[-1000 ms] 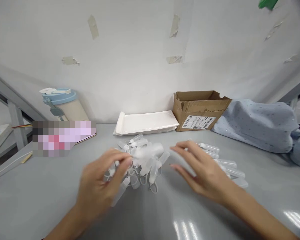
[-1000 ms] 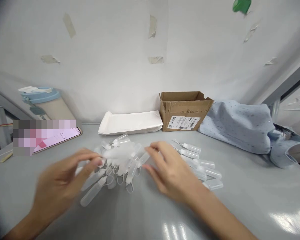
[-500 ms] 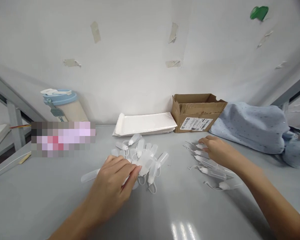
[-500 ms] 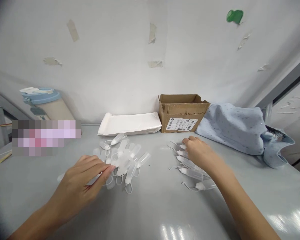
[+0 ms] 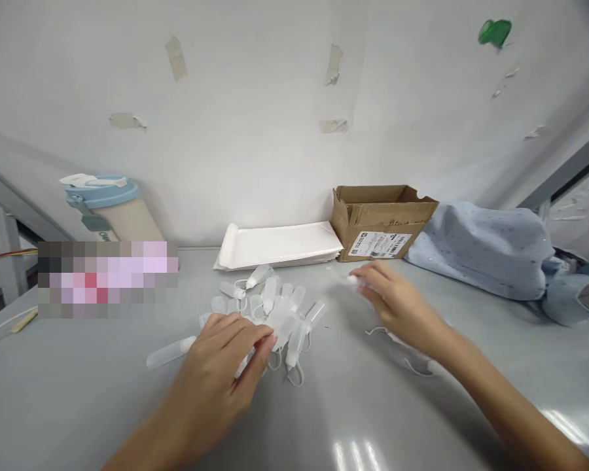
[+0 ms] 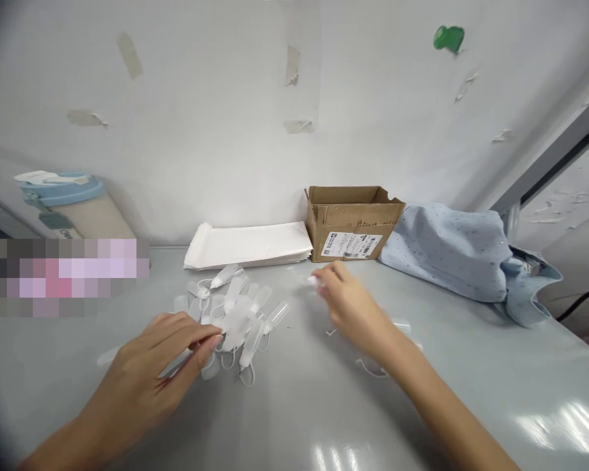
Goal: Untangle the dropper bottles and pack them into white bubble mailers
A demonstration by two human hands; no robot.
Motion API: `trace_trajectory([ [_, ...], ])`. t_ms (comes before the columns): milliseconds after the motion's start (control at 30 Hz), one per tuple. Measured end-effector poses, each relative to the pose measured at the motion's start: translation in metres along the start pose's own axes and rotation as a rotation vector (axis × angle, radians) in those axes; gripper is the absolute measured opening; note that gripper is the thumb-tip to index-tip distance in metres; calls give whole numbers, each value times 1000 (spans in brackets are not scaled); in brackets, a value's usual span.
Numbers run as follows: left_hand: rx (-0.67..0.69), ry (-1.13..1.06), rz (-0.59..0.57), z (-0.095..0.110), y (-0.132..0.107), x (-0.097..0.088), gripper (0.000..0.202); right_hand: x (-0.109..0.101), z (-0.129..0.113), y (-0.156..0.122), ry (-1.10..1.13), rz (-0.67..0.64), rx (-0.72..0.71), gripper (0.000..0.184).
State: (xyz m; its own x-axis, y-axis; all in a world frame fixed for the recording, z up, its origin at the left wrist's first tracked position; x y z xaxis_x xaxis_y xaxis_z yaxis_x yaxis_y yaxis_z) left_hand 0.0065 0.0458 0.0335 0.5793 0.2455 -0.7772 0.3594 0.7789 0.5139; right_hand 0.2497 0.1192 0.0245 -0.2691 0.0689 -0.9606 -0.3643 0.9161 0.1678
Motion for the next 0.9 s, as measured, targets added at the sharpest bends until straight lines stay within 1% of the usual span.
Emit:
trace_trajectory([
  [33,-33,-28,-7,-1,-1,1,14,0,-17,-4,134,24,-122,25],
  [67,-80,-59,-19,-2,-1,2,15,1,-32,-8,241,25,-208,25],
  [100,-136,-92,-38,-4,-2,4,18,2,-44,-13,301,36,-258,24],
  [167,-244,-156,-86,-7,-4,7,24,5,-61,-20,340,32,-326,26],
  [233,-300,-202,-120,-8,-4,7,26,6,-70,-26,333,30,-373,27],
  [367,-285,-211,-156,-5,-1,6,21,6,-78,-33,321,23,-433,27],
  [533,-243,-233,-161,-1,0,5,22,8,-82,-35,352,0,-428,27],
  [733,-140,-266,-187,3,-3,10,17,13,-87,-38,397,-45,-433,27],
  [900,-128,-265,-205,5,-4,10,17,13,-89,-38,399,-52,-435,28],
])
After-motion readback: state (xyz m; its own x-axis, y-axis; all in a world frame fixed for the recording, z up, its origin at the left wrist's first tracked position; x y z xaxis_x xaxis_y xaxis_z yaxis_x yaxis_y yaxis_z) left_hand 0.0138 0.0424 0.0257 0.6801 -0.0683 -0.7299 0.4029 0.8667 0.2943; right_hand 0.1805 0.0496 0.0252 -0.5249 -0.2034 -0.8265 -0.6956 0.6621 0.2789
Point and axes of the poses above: each hand's wrist, its own y-axis towards the middle knuckle, its own x-axis out of the palm, z = x × y, the point moved 4 cm from there along y, towards the middle knuckle
